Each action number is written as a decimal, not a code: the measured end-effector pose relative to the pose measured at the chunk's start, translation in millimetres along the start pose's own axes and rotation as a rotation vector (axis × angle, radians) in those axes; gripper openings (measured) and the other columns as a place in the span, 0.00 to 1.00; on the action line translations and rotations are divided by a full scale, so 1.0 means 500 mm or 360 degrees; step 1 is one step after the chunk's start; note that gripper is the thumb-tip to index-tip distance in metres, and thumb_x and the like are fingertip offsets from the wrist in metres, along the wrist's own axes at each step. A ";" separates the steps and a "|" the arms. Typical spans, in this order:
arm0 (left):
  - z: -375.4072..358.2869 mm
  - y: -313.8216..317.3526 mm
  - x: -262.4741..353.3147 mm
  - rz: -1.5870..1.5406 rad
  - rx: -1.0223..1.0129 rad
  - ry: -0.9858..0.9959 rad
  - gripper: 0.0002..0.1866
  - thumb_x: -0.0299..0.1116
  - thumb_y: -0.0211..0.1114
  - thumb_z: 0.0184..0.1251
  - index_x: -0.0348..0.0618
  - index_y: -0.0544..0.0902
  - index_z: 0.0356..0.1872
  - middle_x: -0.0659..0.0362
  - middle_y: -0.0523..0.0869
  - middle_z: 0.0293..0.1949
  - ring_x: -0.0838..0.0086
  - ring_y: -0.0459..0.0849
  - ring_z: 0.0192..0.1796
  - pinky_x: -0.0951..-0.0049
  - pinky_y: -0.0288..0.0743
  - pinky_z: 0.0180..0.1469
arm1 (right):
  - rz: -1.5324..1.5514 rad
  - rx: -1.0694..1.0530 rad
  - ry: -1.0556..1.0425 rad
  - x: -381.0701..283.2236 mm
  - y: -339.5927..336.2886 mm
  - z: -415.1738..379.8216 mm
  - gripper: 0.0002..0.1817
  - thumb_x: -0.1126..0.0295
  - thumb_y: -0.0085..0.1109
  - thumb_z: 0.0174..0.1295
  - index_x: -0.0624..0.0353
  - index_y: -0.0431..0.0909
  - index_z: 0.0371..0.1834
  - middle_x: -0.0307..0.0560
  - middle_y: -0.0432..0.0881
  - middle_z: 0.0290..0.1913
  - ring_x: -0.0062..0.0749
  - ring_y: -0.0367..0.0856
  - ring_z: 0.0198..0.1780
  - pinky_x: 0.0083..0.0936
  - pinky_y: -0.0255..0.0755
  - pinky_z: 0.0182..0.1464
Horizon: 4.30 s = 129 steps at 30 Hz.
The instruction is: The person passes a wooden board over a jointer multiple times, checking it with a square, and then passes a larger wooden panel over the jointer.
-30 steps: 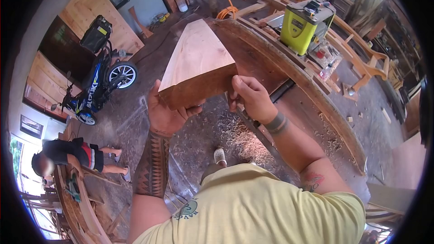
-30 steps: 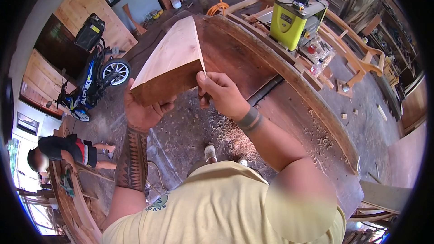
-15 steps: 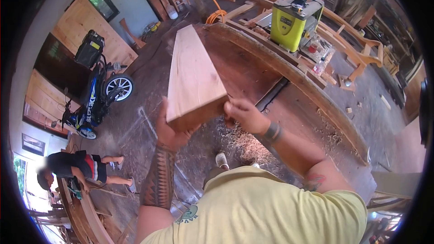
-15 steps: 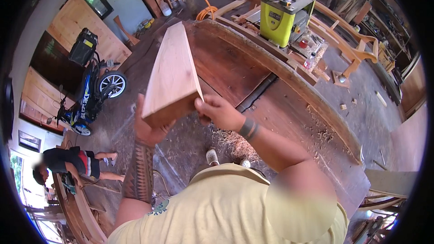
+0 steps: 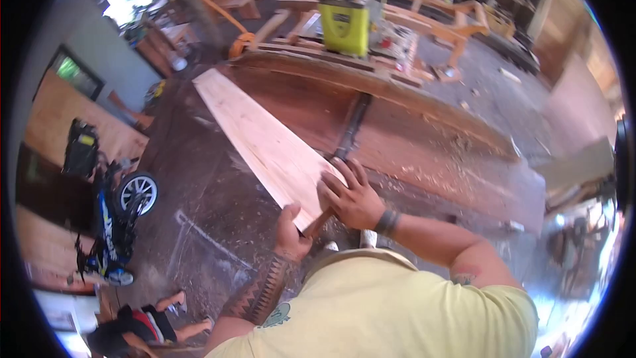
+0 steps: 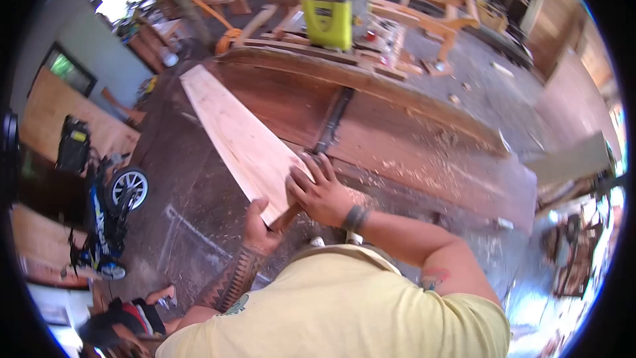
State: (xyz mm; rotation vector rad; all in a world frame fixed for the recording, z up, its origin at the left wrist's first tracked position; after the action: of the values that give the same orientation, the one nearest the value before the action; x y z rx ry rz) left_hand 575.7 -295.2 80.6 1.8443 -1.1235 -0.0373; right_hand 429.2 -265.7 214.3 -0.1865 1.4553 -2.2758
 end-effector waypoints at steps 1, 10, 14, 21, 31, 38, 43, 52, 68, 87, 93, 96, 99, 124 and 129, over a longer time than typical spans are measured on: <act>0.000 0.018 0.000 0.0075 -0.0036 0.0005 0.24 0.36 0.65 0.76 0.34 0.76 0.67 0.48 0.84 0.63 0.52 0.88 0.65 0.45 0.90 0.67 | -0.0023 -0.0006 0.0028 -0.008 -0.005 -0.012 0.33 0.61 0.64 0.65 0.61 0.76 0.74 0.60 0.77 0.75 0.59 0.66 0.84 0.70 0.51 0.85; -0.154 0.167 -0.087 0.0993 -0.0653 -0.0201 0.38 0.55 0.58 0.80 0.36 0.67 0.78 0.46 0.83 0.67 0.55 0.85 0.70 0.52 0.85 0.68 | 0.0387 0.0174 0.0545 0.018 -0.091 -0.192 0.34 0.66 0.75 0.58 0.64 0.75 0.69 0.65 0.83 0.69 0.59 0.81 0.73 0.49 0.75 0.76; -0.221 0.234 -0.149 0.1626 -0.0998 -0.0067 0.34 0.48 0.72 0.74 0.39 0.73 0.73 0.47 0.85 0.64 0.60 0.91 0.58 0.60 0.84 0.63 | 0.0705 0.0154 0.0955 0.021 -0.180 -0.354 0.42 0.63 0.85 0.51 0.62 0.74 0.68 0.64 0.89 0.57 0.63 0.89 0.60 0.48 0.84 0.63; -0.379 0.487 -0.227 0.2534 -0.1955 0.1903 0.38 0.38 0.88 0.55 0.45 0.83 0.68 0.46 0.89 0.62 0.55 0.89 0.61 0.56 0.81 0.66 | 0.1023 0.0207 0.1419 0.028 -0.296 -0.661 0.38 0.62 0.87 0.51 0.61 0.78 0.63 0.58 0.89 0.55 0.60 0.91 0.56 0.41 0.84 0.57; -0.245 0.570 -0.523 0.3533 -0.1851 0.1597 0.44 0.40 0.90 0.46 0.54 0.82 0.70 0.55 0.90 0.62 0.50 0.85 0.66 0.50 0.74 0.73 | 0.1064 0.0064 0.1340 0.124 -0.380 -0.961 0.37 0.62 0.87 0.49 0.60 0.80 0.61 0.57 0.90 0.51 0.56 0.92 0.54 0.41 0.85 0.58; -0.001 0.590 -0.444 0.4126 -0.1578 0.1380 0.31 0.36 0.82 0.49 0.52 0.85 0.59 0.51 0.92 0.51 0.51 0.90 0.57 0.51 0.81 0.64 | 0.1103 -0.0091 0.1217 0.318 -0.421 -1.064 0.40 0.69 0.87 0.46 0.62 0.78 0.64 0.56 0.89 0.55 0.52 0.90 0.58 0.39 0.81 0.64; 0.148 0.599 -0.495 0.4305 -0.1383 0.1291 0.20 0.37 0.78 0.50 0.46 0.82 0.44 0.47 0.91 0.42 0.47 0.91 0.49 0.50 0.85 0.54 | 0.1315 -0.0121 0.1391 0.537 -0.410 -1.128 0.41 0.78 0.83 0.46 0.60 0.78 0.68 0.48 0.90 0.56 0.34 0.87 0.58 0.34 0.81 0.66; 0.267 0.613 -0.782 0.3769 -0.1644 0.0884 0.15 0.42 0.73 0.60 0.45 0.85 0.43 0.49 0.92 0.37 0.49 0.93 0.43 0.51 0.87 0.48 | 0.1384 -0.0126 0.1841 0.974 -0.328 -1.412 0.43 0.79 0.91 0.41 0.61 0.82 0.66 0.45 0.92 0.60 0.33 0.86 0.63 0.37 0.81 0.69; 0.199 0.644 -1.140 0.3811 -0.1411 0.0876 0.11 0.37 0.67 0.62 0.45 0.84 0.43 0.47 0.93 0.40 0.50 0.94 0.45 0.46 0.86 0.48 | 0.1130 -0.0360 0.1795 1.083 -0.437 -1.691 0.48 0.81 0.88 0.43 0.59 0.75 0.73 0.43 0.90 0.60 0.35 0.90 0.59 0.41 0.87 0.60; 0.240 0.887 -1.588 0.3989 -0.0969 0.1209 0.17 0.44 0.72 0.57 0.56 0.88 0.48 0.54 0.91 0.53 0.58 0.87 0.60 0.49 0.74 0.64 | 0.0038 -0.1056 0.1082 1.146 -0.703 -1.886 0.40 0.57 0.86 0.41 0.60 0.77 0.58 0.63 0.78 0.59 0.65 0.76 0.66 0.50 0.71 0.73; 0.234 0.925 -1.627 0.3739 -0.1289 0.1311 0.17 0.41 0.70 0.55 0.56 0.87 0.47 0.56 0.90 0.54 0.58 0.81 0.66 0.51 0.66 0.70 | -0.0112 -0.1104 0.0947 1.167 -0.700 -1.995 0.36 0.57 0.79 0.48 0.68 0.71 0.54 0.66 0.78 0.50 0.66 0.77 0.59 0.54 0.72 0.66; 0.212 0.941 -1.600 0.3880 -0.1337 0.1527 0.12 0.39 0.66 0.61 0.59 0.88 0.47 0.61 0.90 0.49 0.60 0.79 0.67 0.49 0.63 0.74 | -0.0025 -0.1047 0.0823 1.165 -0.689 -1.967 0.35 0.54 0.76 0.50 0.68 0.71 0.51 0.66 0.78 0.47 0.67 0.77 0.57 0.55 0.71 0.64; 0.211 0.949 -1.580 0.4192 -0.1118 0.1387 0.13 0.39 0.66 0.62 0.62 0.89 0.48 0.59 0.88 0.56 0.56 0.75 0.73 0.41 0.55 0.81 | -0.0012 -0.1076 0.0677 1.148 -0.682 -1.928 0.34 0.53 0.75 0.51 0.68 0.70 0.50 0.66 0.77 0.47 0.67 0.77 0.55 0.56 0.70 0.62; 0.219 0.675 -1.594 0.1912 0.0637 0.0553 0.76 0.73 0.74 0.63 0.21 0.38 0.87 0.22 0.57 0.84 0.35 0.59 0.87 0.52 0.56 0.88 | 0.0350 -0.0810 0.0595 1.088 -0.606 -1.771 0.36 0.53 0.74 0.58 0.68 0.71 0.61 0.66 0.77 0.52 0.65 0.78 0.57 0.53 0.73 0.63; 0.228 0.664 -1.557 0.1886 0.0657 0.0615 0.75 0.70 0.75 0.64 0.21 0.39 0.87 0.23 0.53 0.85 0.35 0.53 0.89 0.52 0.52 0.89 | 0.0324 -0.0828 0.0601 1.078 -0.592 -1.735 0.39 0.52 0.75 0.59 0.69 0.71 0.65 0.65 0.77 0.53 0.64 0.79 0.58 0.52 0.74 0.64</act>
State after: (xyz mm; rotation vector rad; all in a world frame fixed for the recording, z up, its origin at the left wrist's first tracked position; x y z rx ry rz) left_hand -151.3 129.8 -61.3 1.1485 -1.8308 1.2379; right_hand -430.5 333.3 33.8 0.2442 2.1343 -1.7939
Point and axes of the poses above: each hand's wrist, its own z-axis towards the middle knuckle, its own y-axis out of the palm, x = y × z, the point moved 10 cm from there along z, towards the middle knuckle
